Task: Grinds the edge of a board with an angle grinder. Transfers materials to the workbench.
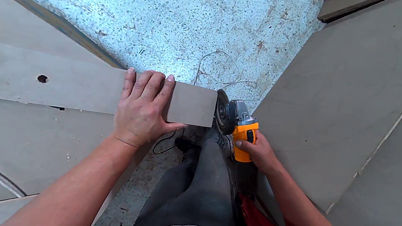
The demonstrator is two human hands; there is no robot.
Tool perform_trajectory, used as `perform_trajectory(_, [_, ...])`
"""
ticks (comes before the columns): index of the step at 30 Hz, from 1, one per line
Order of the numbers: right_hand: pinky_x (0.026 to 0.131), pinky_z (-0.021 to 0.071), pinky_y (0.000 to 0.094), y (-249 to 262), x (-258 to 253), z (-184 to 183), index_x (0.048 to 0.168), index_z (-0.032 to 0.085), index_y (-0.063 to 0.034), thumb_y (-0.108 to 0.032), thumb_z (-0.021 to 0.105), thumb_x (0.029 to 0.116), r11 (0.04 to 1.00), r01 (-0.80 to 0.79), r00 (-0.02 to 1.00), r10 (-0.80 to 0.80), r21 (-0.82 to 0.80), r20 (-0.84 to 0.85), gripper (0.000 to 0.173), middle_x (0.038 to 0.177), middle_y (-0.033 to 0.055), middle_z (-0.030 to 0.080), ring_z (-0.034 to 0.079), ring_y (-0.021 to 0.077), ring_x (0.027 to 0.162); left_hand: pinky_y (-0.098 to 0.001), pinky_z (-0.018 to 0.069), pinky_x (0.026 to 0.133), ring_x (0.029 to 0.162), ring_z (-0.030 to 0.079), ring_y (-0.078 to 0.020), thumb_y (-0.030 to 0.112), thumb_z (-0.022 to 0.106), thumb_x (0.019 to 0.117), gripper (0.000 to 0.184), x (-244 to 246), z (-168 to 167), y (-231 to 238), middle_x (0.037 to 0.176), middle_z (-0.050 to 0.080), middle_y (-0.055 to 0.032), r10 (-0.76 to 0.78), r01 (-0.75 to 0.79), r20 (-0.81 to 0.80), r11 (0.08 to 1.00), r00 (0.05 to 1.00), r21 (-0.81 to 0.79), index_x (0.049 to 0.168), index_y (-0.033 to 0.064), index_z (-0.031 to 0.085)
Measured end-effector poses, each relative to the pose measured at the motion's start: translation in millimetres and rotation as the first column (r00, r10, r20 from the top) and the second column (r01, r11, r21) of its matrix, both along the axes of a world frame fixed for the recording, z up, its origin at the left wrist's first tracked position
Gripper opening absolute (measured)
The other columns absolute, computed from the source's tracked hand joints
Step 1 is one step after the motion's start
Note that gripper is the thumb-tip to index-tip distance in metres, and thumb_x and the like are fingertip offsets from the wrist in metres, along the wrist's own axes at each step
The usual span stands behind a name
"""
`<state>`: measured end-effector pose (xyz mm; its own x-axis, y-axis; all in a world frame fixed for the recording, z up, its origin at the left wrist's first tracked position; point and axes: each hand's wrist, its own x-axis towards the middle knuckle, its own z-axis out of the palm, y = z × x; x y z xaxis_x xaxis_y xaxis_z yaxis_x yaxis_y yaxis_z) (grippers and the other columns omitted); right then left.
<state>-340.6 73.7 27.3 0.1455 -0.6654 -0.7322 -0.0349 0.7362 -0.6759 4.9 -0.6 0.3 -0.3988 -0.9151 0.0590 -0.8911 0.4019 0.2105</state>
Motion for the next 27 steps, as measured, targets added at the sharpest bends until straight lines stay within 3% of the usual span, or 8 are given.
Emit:
perform_trajectory(15, [0.068,0.063,0.0391,-47.0,-31.0,16.4,0.124,0.059,-0.0071,-0.026,0.075,0.0836,0.964,-0.266,0.962,0.264,-0.025,-0.07,0.047,0.095,0.0131,0.074,0.074,0.0239,0.079,-0.0646,0.0125,0.124,0.148,0.037,-0.0365,0.094,0.05,0.0699,0.119,1.2,-1.7,0.6,0.156,0.045,-0.0173,0.004,-0.004,0.001,1.0,1.0,0.006,0.157,0.0131,0.041])
perform_trajectory(21, [0.071,0.0635,0.0401,-77.2,-46.9,16.3,0.126,0.059,-0.0085,-0.03,0.079,0.079,0.916,-0.402,0.912,0.4,-0.009,-0.091,0.056,0.096,0.0116,0.074,0.074,0.0236,0.08,-0.0649,0.0122,0.124,0.148,0.037,-0.0371,0.094,0.049,0.0705,0.119,0.3,-0.6,0.6,0.156,0.045,-0.0175,0.009,-0.009,0.004,1.0,1.0,0.021,0.156,0.0123,0.042])
perform_trajectory(27, [0.071,0.0636,0.038,-106.7,-56.2,26.0,0.123,0.062,-0.0107,-0.027,0.079,0.0789,0.846,-0.532,0.831,0.531,0.04,-0.164,0.05,0.094,0.0079,0.075,0.074,0.0207,0.079,-0.0652,0.0112,0.124,0.148,0.037,-0.0365,0.092,0.053,0.0694,0.119,0.5,0.4,0.9,0.156,0.045,-0.0166,0.011,-0.011,-0.011,1.0,1.0,0.025,0.156,0.0123,0.042])
